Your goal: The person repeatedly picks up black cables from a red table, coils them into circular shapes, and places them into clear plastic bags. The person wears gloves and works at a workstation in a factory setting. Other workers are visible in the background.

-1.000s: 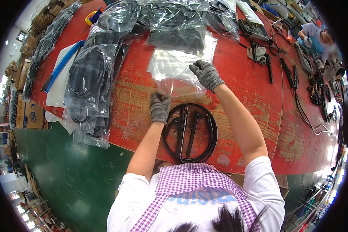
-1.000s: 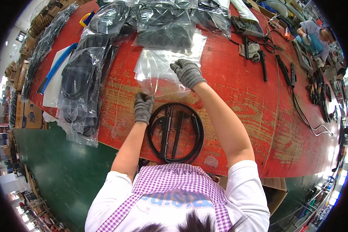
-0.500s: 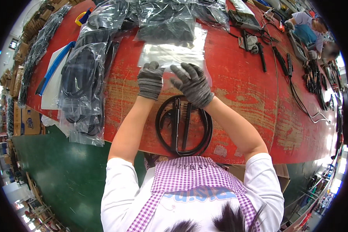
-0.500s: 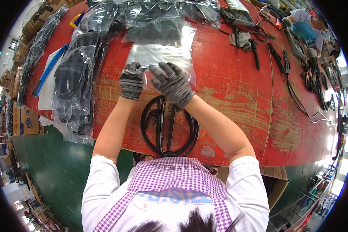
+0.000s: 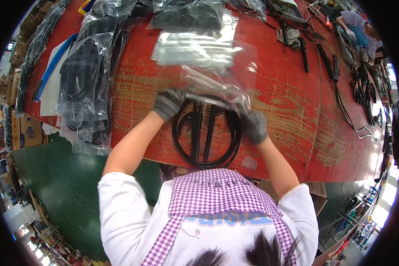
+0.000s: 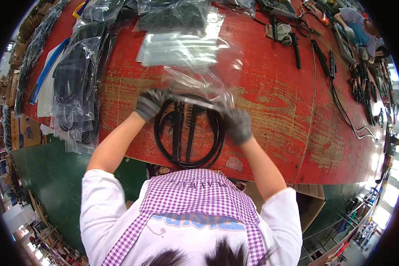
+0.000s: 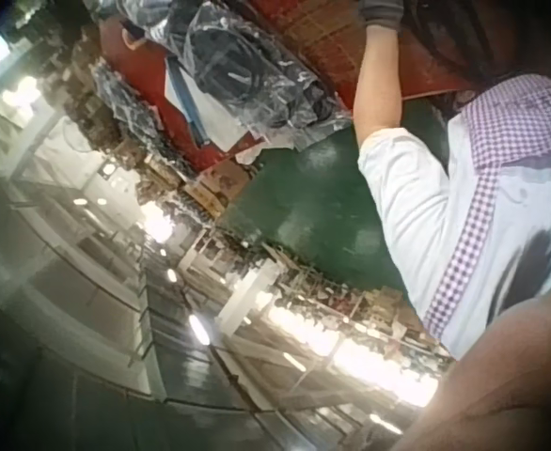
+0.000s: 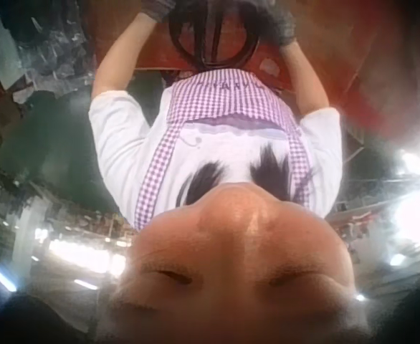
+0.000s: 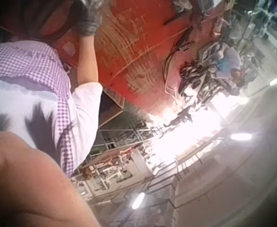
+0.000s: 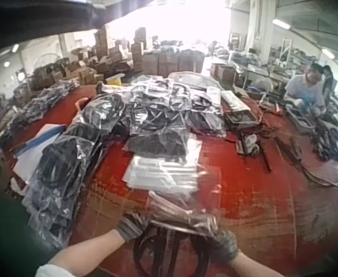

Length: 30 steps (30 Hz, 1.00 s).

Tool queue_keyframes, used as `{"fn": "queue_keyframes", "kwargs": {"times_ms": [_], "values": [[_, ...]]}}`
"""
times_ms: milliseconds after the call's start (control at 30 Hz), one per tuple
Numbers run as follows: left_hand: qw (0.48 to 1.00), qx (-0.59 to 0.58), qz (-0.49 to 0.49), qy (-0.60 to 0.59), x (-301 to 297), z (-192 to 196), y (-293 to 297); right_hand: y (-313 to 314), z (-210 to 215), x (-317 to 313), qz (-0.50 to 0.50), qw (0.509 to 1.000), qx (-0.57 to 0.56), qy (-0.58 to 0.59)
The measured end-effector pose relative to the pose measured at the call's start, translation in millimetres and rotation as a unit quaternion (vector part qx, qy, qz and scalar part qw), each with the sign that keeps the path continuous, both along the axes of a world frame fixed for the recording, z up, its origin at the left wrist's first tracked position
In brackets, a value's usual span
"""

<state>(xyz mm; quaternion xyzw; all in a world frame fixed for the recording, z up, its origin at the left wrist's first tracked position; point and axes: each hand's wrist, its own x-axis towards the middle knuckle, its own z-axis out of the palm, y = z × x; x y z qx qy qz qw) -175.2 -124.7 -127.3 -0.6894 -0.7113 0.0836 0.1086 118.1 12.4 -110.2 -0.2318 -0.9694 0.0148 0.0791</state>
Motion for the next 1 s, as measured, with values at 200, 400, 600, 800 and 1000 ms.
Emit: {"fn": "queue_keyframes", "kwargs": {"times_ms": [200,400,600,800,1000], "values": [[0.995,-0.046,-0.011,-0.082,65.1,23.2,-127.1,-105.9,10.4,76.0,0.091,0.992,-0.087,-0.028],[0.875,-0.033,0.14,-0.463,120.5,27.2,-197.2,-95.9,43.8,68.7,0.162,0.95,-0.262,-0.051],[0.697,0.102,-0.005,-0.71,57.3,229.1,-159.3,-35.0,201.9,28.5,0.126,0.872,-0.414,0.228],[0.811,0.187,0.165,-0.53,21.3,316.0,-134.3,-23.7,300.9,-19.9,0.056,0.926,-0.319,0.196],[0.852,0.281,0.185,-0.402,-97.1,294.4,-78.1,40.5,287.8,-151.9,0.101,0.923,-0.301,0.217]]}}
